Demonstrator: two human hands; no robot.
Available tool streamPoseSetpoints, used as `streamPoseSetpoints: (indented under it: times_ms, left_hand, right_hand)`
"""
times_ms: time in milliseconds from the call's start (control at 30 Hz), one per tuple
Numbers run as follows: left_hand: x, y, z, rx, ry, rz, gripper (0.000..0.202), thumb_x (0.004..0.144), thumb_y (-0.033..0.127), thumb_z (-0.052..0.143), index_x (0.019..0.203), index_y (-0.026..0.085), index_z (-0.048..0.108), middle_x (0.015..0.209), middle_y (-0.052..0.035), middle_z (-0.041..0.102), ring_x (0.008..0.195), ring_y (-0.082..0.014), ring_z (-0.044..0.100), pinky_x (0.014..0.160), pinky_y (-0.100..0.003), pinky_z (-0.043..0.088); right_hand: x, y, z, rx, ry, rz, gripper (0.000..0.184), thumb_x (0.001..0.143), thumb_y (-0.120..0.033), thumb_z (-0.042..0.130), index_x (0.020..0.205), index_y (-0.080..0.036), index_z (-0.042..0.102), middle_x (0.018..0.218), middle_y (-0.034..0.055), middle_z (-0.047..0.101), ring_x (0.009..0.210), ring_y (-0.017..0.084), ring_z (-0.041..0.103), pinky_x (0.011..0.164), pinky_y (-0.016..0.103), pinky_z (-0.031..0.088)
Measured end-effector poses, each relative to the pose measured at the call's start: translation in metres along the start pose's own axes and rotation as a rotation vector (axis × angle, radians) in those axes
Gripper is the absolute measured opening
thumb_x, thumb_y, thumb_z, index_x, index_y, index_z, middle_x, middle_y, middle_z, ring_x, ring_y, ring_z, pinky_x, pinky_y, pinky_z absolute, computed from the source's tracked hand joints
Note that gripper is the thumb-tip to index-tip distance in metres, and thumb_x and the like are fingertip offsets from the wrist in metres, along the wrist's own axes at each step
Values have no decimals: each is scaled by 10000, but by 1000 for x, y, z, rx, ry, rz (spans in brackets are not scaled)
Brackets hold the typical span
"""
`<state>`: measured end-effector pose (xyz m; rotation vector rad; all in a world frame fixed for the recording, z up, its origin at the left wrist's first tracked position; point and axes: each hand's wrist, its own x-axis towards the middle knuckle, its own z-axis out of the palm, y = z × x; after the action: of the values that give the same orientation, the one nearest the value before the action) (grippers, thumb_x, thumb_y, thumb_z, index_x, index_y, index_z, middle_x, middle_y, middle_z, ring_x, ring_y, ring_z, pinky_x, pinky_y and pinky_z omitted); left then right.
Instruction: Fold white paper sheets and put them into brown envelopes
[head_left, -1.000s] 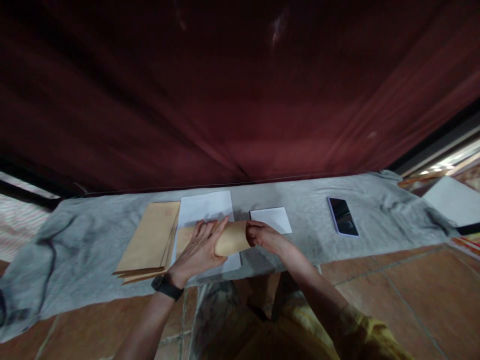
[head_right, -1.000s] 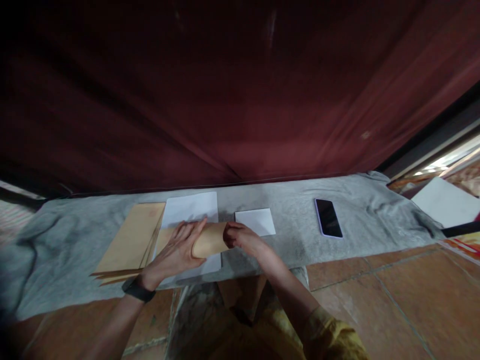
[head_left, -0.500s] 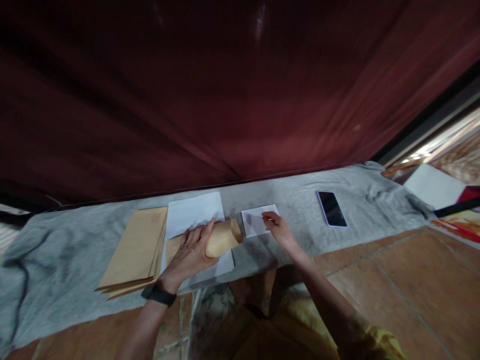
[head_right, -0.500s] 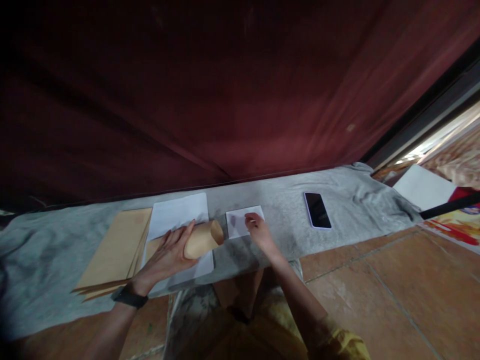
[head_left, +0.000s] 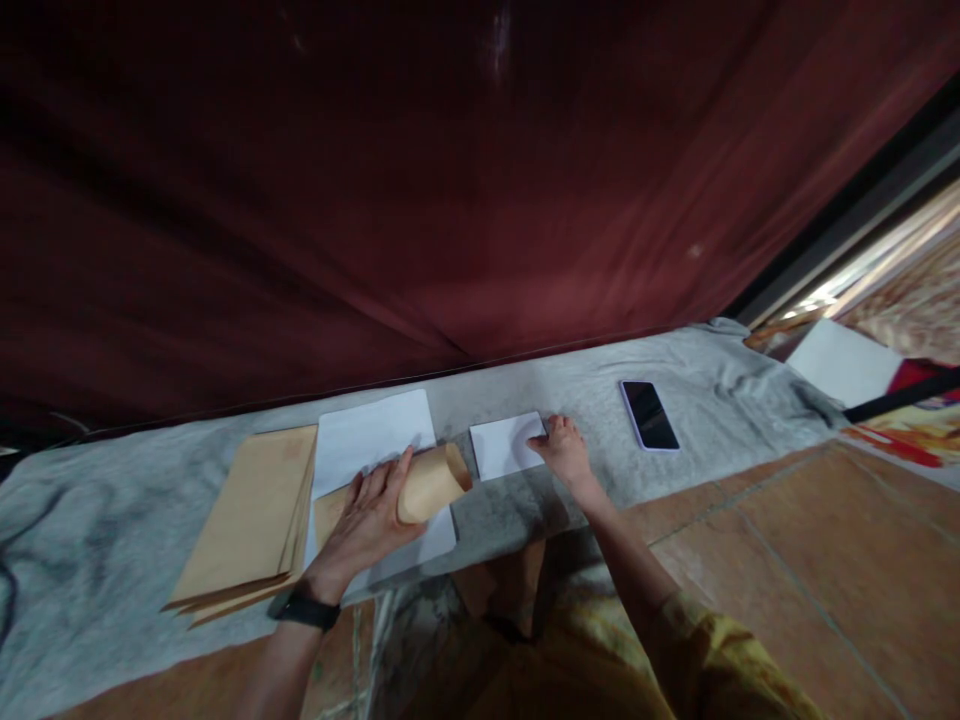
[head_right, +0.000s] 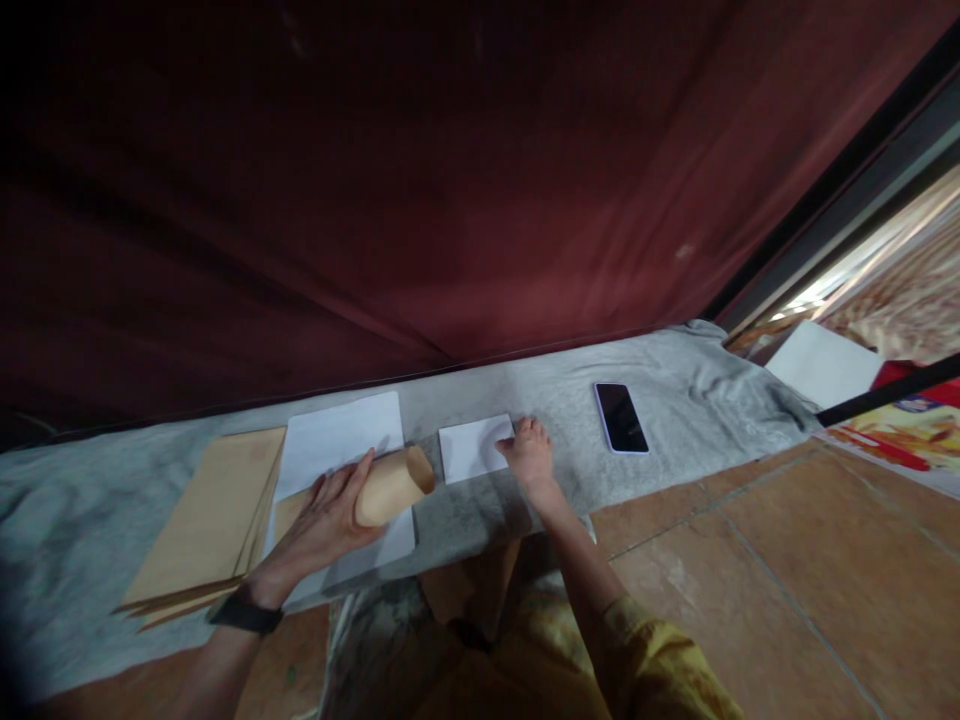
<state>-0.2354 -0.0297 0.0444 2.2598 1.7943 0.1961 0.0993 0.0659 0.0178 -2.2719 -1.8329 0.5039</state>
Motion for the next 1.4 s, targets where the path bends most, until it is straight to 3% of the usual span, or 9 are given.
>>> streamPoseSetpoints:
  times_ms: [367, 500, 633, 700, 800, 900, 1133, 1400]
  left_hand:
    - [0, 3, -1, 5, 3, -1, 1082, 752, 404, 686, 1602, 278, 28, 1440, -118, 486, 1361, -345, 437, 1189, -549, 193]
    - [-1, 2, 0, 1, -5, -12, 1081, 754, 402, 686, 1602, 269, 29, 1451, -124, 476, 1365, -346, 430, 1184, -546, 198]
    - [0, 0, 0, -18, -2, -1, 1102, 747, 417, 700, 1602, 280, 17, 1450, -122, 478, 1356, -350, 440, 1177, -543, 213]
    - [0, -1, 0, -28, -13, -5, 1116, 741, 422, 712, 1602, 281, 15, 1443, -127, 483, 1352, -355, 445, 1174, -550, 216]
    - [1, -1, -1, -38, -23, -11, 1128, 734, 428, 723, 1602, 280, 17, 1441, -128, 484, 1351, -357, 447, 1174, -554, 216]
    - [1, 0, 0, -40, -5, -2, 1113, 737, 416, 717, 1603, 281, 31, 1440, -121, 489, 1348, -353, 452, 1169, -539, 236]
    - [2, -2, 0, -56, 6, 23, 1130, 730, 408, 734, 1605, 277, 32, 1418, -124, 504, 1319, -350, 467, 1140, -513, 297]
    - [1, 3, -4, -37, -9, 65, 1114, 740, 350, 723, 1602, 287, 21, 1437, -123, 476, 1374, -344, 417, 1187, -559, 215]
  right_hand:
    - [-2, -2, 1, 26, -52, 55, 374, 843, -382, 674, 1128, -147, 619, 1140, 152, 675, 1127, 300, 611, 914, 369, 433]
    - [4, 6, 5, 99, -51, -38, 254, 833, -338, 666, 1016, -162, 666, 1093, 148, 679, 1074, 277, 623, 884, 337, 450]
    - [5, 18, 7, 434, -79, -122, 87, 803, -292, 640, 816, -207, 630, 848, 52, 682, 831, 213, 640, 747, 296, 469]
    - [2, 23, 8, 687, -115, -140, 104, 772, -313, 635, 743, -225, 587, 731, 13, 651, 712, 194, 611, 675, 292, 467]
    - [-5, 26, 6, 1067, -189, -165, 169, 724, -376, 656, 800, -229, 620, 740, -3, 676, 671, 185, 603, 656, 302, 482]
    - [-14, 25, 2, 1237, -210, -149, 280, 685, -416, 709, 877, -214, 681, 797, 1, 712, 691, 181, 617, 688, 313, 495]
    - [-26, 21, 7, 1241, -271, -33, 284, 656, -442, 733, 798, -199, 697, 693, -12, 677, 613, 156, 577, 605, 289, 495]
    - [-23, 16, 3, 1055, -426, -38, 136, 738, -285, 605, 787, -191, 690, 703, -17, 663, 643, 152, 620, 635, 280, 557]
